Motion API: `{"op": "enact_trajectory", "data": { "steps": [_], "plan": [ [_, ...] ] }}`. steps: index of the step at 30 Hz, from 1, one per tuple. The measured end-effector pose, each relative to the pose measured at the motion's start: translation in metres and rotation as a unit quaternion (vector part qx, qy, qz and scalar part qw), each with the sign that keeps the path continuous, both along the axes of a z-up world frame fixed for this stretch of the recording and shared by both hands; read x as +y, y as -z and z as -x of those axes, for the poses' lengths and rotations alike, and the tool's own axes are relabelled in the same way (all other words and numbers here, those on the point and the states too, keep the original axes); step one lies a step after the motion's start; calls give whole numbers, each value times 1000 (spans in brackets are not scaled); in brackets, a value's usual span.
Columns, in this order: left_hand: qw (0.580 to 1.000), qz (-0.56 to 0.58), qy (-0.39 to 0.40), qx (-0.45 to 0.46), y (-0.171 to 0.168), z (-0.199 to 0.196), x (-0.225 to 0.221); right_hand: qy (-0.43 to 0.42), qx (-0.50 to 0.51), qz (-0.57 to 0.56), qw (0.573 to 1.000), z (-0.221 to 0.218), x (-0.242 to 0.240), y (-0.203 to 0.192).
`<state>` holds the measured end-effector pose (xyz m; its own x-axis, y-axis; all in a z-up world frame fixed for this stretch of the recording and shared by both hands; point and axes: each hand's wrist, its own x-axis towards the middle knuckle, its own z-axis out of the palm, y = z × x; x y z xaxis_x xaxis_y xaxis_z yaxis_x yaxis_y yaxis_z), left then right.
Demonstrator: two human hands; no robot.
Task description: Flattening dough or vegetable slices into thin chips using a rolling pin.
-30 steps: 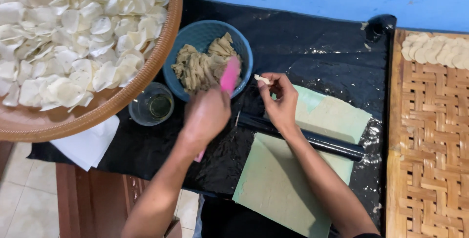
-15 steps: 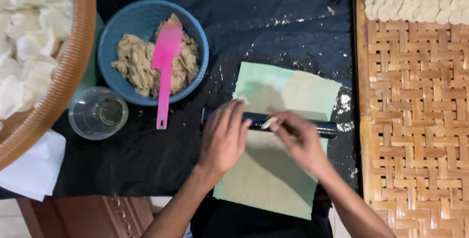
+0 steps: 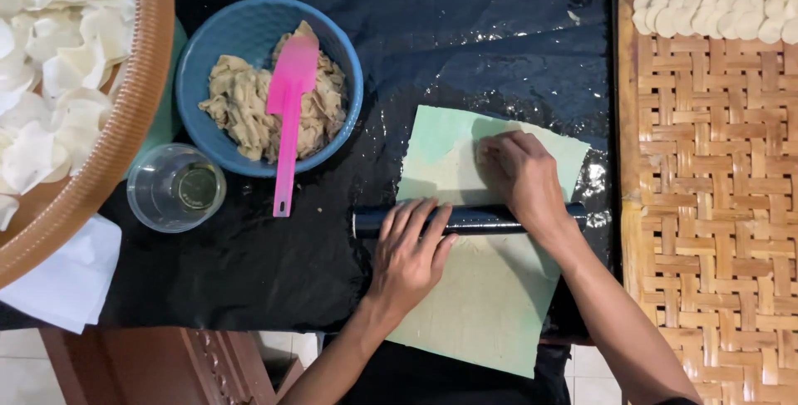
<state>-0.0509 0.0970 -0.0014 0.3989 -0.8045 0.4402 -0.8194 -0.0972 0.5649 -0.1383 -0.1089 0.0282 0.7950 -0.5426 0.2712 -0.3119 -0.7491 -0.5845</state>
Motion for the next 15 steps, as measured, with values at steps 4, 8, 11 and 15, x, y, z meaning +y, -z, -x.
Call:
{"op": "enact_trajectory", "data": {
  "steps": [4, 8, 11, 15],
  "plan": [
    [1000, -3, -3, 8, 0, 0, -2, -17, 12, 56, 998, 1, 1, 6],
    [1000, 1, -2, 14, 2, 2, 0, -33, 38, 62, 997, 3, 3, 7],
    [1000, -1, -2, 13, 2, 2, 0, -43, 42, 69, 996, 3, 5, 0],
    [1000, 1, 1, 11, 1, 2, -1, -56, 46, 86, 994, 2, 5, -8]
  ]
}}
